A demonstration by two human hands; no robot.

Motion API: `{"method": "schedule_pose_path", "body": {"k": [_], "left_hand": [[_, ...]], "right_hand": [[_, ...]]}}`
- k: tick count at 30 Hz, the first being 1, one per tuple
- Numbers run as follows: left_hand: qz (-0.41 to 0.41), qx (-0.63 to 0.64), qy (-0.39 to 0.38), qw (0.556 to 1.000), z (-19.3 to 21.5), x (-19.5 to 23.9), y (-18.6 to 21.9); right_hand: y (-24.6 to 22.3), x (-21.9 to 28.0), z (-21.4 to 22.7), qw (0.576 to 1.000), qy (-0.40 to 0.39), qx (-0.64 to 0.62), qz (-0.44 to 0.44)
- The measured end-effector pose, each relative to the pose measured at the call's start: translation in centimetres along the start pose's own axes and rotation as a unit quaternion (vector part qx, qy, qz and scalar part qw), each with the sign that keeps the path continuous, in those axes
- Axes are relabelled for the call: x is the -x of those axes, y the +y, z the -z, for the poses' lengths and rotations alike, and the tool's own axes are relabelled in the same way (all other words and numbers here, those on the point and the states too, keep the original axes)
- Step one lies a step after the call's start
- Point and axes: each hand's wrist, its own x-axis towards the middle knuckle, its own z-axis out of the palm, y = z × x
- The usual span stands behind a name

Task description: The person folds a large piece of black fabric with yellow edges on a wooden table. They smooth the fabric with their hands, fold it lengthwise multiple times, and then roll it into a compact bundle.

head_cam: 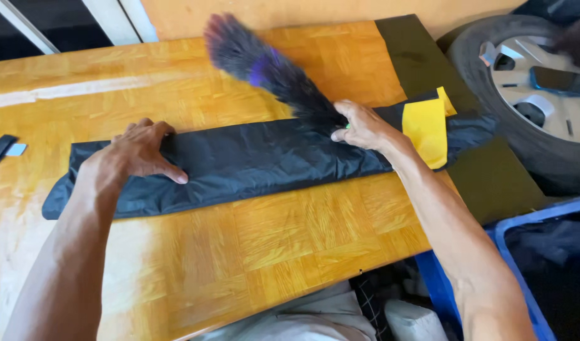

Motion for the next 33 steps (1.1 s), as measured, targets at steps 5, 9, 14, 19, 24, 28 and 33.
{"method": "schedule_pose_path", "body": {"k": [5, 9, 14, 19, 24, 28, 33], "left_hand": [[-0.001, -0.025, 0.037, 0.999, 0.6, 1.5, 1.0], [-0.020, -0.029, 0.052, 0.998, 2.2, 4.5, 3.3], [-0.038, -0.073, 0.089, 0.993, 2.3, 4.3, 2.5], [-0.053, -0.107, 0.114, 0.986, 4.2, 8.8, 2.0], [-0.171, -0.164, 0.224, 0.945, 2.3, 18.0, 3.5], [-0.171, -0.165, 0.238, 0.942, -4.2, 23.3, 4.6], [-0.119, -0.094, 0.045, 0.987, -11.8, 25.1, 3.9]], "right_hand": [[0.4, -1.4, -0.1, 0.997, -0.027, 0.022, -0.072], [-1.0, -1.3, 0.7, 0.997, -0.014, 0.025, -0.074], [-2.3, -1.3, 1.3, 0.996, 0.025, 0.033, -0.080], [-3.8, 3.6, 3.0, 0.990, 0.122, 0.057, -0.047], [-6.4, 13.7, 3.1, 0.967, 0.236, 0.091, 0.023], [-9.3, 21.3, 1.1, 0.980, 0.175, 0.069, -0.072], [-6.0, 27.5, -4.0, 0.994, 0.076, -0.028, -0.076]]}}
